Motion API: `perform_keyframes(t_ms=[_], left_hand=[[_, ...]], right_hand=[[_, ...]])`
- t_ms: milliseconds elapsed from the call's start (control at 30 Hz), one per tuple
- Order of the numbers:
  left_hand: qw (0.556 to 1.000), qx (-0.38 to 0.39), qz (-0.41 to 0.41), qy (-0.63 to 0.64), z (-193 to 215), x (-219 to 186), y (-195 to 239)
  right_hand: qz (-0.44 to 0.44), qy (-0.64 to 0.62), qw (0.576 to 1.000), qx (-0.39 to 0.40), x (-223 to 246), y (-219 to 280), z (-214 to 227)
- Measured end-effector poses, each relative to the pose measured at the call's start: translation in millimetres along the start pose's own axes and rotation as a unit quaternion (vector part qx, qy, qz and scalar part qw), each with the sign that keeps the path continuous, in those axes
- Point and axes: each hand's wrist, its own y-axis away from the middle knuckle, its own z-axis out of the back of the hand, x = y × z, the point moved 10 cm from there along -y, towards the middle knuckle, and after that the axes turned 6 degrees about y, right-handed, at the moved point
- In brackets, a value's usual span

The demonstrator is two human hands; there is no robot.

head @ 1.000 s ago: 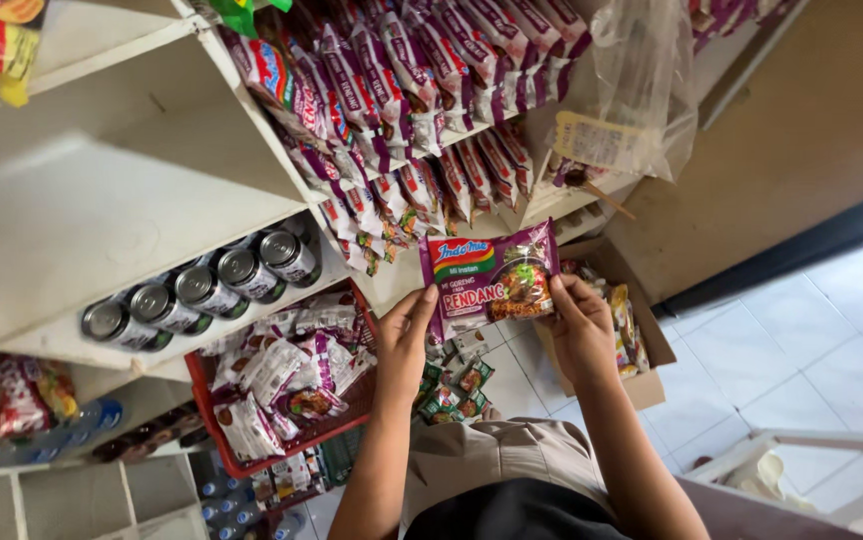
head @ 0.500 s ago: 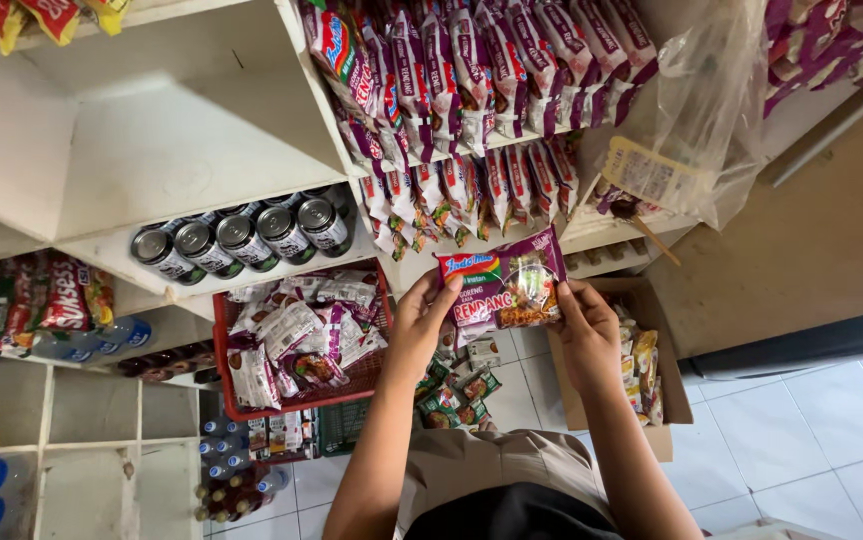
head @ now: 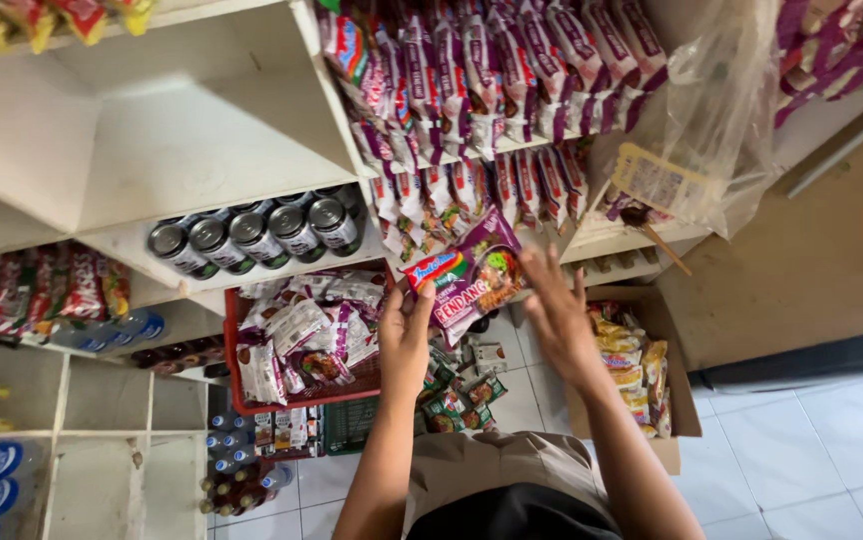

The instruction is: The person picks up a red basket filled with noodle packets and carries it to a shelf. They then take several noodle packets from the basket one by one, inspect them, and arrange them on the shelf.

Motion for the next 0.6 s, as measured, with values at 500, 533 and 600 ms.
perform_keyframes(t_ms=[500, 533, 600], left_hand=[[0.967, -0.004, -0.226, -0.117, -70, -78, 15], [0.950, 0.012, -0.265, -0.164, -80, -91, 18], [0.928, 0.044, -0.316, -0.190, -98, -110, 17]], right_hand=[[0.091, -0.286, 0.945, -0.128, 83, -40, 57], [0.099, -0.240, 0.951, -0.168, 85, -43, 65], [0.108, -0.195, 0.952, -0.208, 87, -52, 72]])
